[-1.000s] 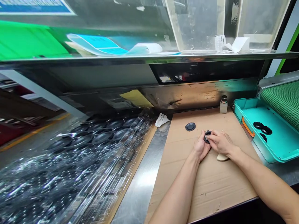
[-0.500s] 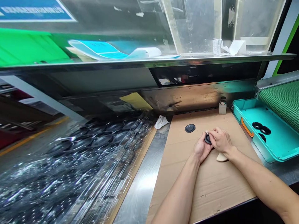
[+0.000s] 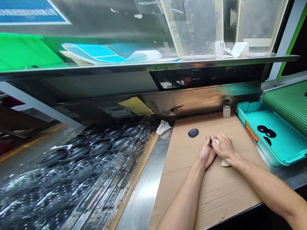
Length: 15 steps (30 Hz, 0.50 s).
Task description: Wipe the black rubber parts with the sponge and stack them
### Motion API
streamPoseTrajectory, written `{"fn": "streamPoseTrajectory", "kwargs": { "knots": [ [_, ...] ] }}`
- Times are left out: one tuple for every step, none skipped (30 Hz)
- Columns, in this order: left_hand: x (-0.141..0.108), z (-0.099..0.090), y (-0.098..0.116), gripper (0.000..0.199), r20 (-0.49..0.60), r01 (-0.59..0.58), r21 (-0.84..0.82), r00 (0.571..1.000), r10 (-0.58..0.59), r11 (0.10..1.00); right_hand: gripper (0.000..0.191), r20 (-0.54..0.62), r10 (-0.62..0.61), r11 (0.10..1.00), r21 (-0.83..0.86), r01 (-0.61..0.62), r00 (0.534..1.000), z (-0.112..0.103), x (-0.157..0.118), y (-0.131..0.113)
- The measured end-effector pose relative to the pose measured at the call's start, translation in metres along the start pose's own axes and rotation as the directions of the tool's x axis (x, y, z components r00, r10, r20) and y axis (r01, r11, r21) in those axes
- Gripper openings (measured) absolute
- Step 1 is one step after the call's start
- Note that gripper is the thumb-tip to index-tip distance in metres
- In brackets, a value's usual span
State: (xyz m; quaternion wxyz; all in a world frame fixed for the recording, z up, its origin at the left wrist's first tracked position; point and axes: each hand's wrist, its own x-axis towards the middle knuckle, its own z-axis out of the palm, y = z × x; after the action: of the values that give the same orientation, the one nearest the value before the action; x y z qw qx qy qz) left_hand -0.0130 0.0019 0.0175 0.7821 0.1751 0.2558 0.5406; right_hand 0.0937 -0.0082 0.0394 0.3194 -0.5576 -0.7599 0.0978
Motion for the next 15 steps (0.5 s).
{"fn": "streamPoseTrajectory", "kwargs": {
  "knots": [
    [0.0, 0.0, 0.0, 0.038, -0.006, 0.004, 0.005, 1.0, -0.004, 1.0, 0.017, 0.011, -0.021, 1.0, -0.001, 0.021, 1.0, 0.0, 0.0, 0.0],
    [0.0, 0.0, 0.0, 0.039, -0.015, 0.015, 0.009, 1.0, -0.015, 1.0, 0.016, 0.029, -0.056, 0.998, -0.005, 0.056, 0.998, 0.0, -0.001, 0.001],
    [0.0, 0.0, 0.001, 0.04, -0.022, 0.025, 0.009, 0.999, -0.025, 1.0, 0.016, 0.044, -0.089, 0.996, -0.014, 0.09, 0.995, 0.0, -0.001, 0.002],
    [0.0, 0.0, 0.001, 0.04, -0.027, 0.026, 0.004, 0.999, -0.026, 1.0, 0.015, 0.05, -0.104, 0.994, -0.028, 0.105, 0.993, -0.001, 0.0, 0.005],
    [0.0, 0.001, 0.002, 0.041, -0.029, 0.018, -0.005, 0.999, -0.018, 1.0, 0.015, 0.042, -0.094, 0.994, -0.044, 0.096, 0.995, -0.002, 0.001, 0.008],
    [0.0, 0.001, 0.002, 0.041, -0.027, 0.007, -0.016, 1.0, -0.007, 1.0, 0.016, 0.019, -0.064, 0.996, -0.056, 0.065, 0.998, -0.004, 0.003, 0.011],
    [0.0, 0.002, 0.003, 0.041, -0.025, -0.003, -0.027, 1.0, 0.003, 1.0, 0.017, -0.015, -0.029, 0.998, -0.056, 0.029, 0.999, -0.006, 0.005, 0.016],
    [-0.001, 0.003, 0.003, 0.041, -0.022, -0.008, -0.032, 1.0, 0.007, 0.999, 0.017, -0.052, -0.005, 0.999, -0.042, 0.003, 0.999, -0.008, 0.007, 0.02],
    [-0.001, 0.005, 0.004, 0.041, -0.019, -0.005, -0.033, 1.0, 0.004, 0.999, 0.018, -0.086, -0.002, 1.0, -0.016, 0.001, 0.996, -0.011, 0.009, 0.023],
    [-0.002, 0.006, 0.005, 0.041, -0.016, 0.005, -0.033, 1.0, -0.006, 0.999, 0.018, -0.114, -0.025, 1.0, 0.015, 0.026, 0.993, -0.012, 0.01, 0.026],
    [-0.003, 0.008, 0.005, 0.04, -0.011, 0.014, -0.038, 1.0, -0.015, 0.999, 0.019, -0.135, -0.067, 0.996, 0.042, 0.073, 0.989, -0.013, 0.01, 0.027],
    [-0.004, 0.01, 0.006, 0.04, -0.007, 0.014, -0.049, 1.0, -0.015, 0.999, 0.018, -0.145, -0.123, 0.989, 0.062, 0.133, 0.982, -0.013, 0.01, 0.028],
    [-0.005, 0.011, 0.007, 0.04, -0.002, 0.01, -0.063, 1.0, -0.01, 0.998, 0.018, -0.144, -0.185, 0.978, 0.072, 0.196, 0.972, -0.013, 0.008, 0.027],
    [-0.007, 0.012, 0.007, 0.04, 0.001, 0.003, -0.078, 1.0, -0.003, 0.997, 0.017, -0.138, -0.24, 0.965, 0.076, 0.252, 0.961, -0.012, 0.007, 0.026],
    [-0.008, 0.013, 0.008, 0.04, 0.001, 0.0, -0.089, 1.0, 0.0, 0.996, 0.017, -0.131, -0.282, 0.953, 0.076, 0.293, 0.95, -0.01, 0.006, 0.026]
  ]
}}
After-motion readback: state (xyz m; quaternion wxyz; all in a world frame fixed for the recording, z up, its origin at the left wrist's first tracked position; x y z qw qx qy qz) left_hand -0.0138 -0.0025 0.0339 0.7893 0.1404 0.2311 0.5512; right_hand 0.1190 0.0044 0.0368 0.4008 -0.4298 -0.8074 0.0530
